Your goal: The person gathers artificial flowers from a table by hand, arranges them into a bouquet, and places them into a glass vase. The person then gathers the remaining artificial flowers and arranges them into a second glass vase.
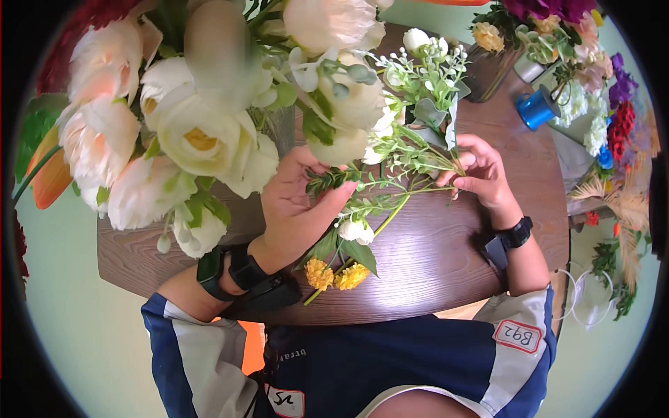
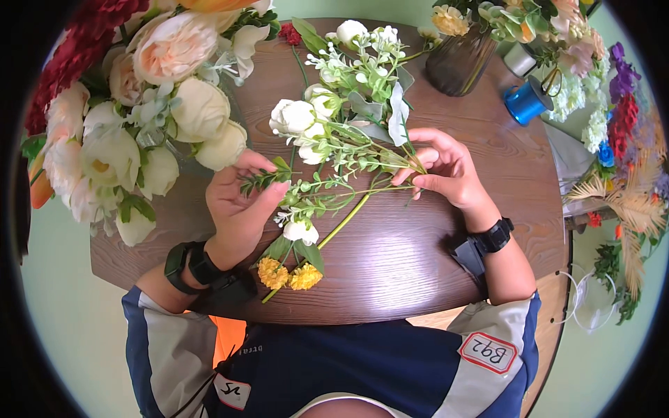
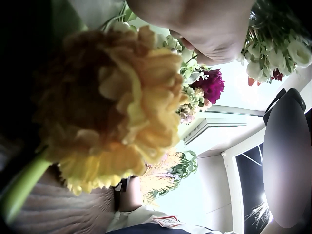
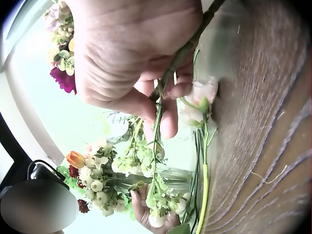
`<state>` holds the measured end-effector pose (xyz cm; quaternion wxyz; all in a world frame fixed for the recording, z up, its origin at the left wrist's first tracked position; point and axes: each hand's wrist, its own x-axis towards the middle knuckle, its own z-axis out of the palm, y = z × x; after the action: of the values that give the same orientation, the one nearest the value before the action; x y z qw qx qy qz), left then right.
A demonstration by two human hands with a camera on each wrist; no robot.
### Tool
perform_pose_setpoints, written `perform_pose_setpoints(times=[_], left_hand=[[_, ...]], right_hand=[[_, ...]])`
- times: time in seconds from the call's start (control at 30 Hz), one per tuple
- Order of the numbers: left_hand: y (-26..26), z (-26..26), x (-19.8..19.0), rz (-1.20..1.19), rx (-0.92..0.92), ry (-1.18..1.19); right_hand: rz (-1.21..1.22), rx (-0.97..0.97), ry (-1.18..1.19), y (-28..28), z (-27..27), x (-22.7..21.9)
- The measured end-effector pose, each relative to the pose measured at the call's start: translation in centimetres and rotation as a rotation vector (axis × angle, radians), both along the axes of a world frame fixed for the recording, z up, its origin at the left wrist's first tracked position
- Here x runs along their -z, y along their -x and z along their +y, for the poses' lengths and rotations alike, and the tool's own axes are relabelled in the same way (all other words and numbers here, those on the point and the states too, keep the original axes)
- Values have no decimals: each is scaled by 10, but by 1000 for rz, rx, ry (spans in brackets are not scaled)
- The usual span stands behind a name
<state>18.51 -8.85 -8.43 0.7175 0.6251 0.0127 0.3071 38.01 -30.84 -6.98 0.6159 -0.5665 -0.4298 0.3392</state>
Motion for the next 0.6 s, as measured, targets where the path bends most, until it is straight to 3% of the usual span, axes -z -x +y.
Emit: perform_pose_setpoints(times=[0.3,0.5,0.6], left_hand=[[-3,1,-6,-75,15,-154],[-5,-2,-9,-35,-25,-127],[-6,-4,-7,-51,-36,20]], right_hand=[[-100,49,38,2,-5,-12],[-142,73,3,5,-5,-16],[-175,120,23,9,-6,-20]])
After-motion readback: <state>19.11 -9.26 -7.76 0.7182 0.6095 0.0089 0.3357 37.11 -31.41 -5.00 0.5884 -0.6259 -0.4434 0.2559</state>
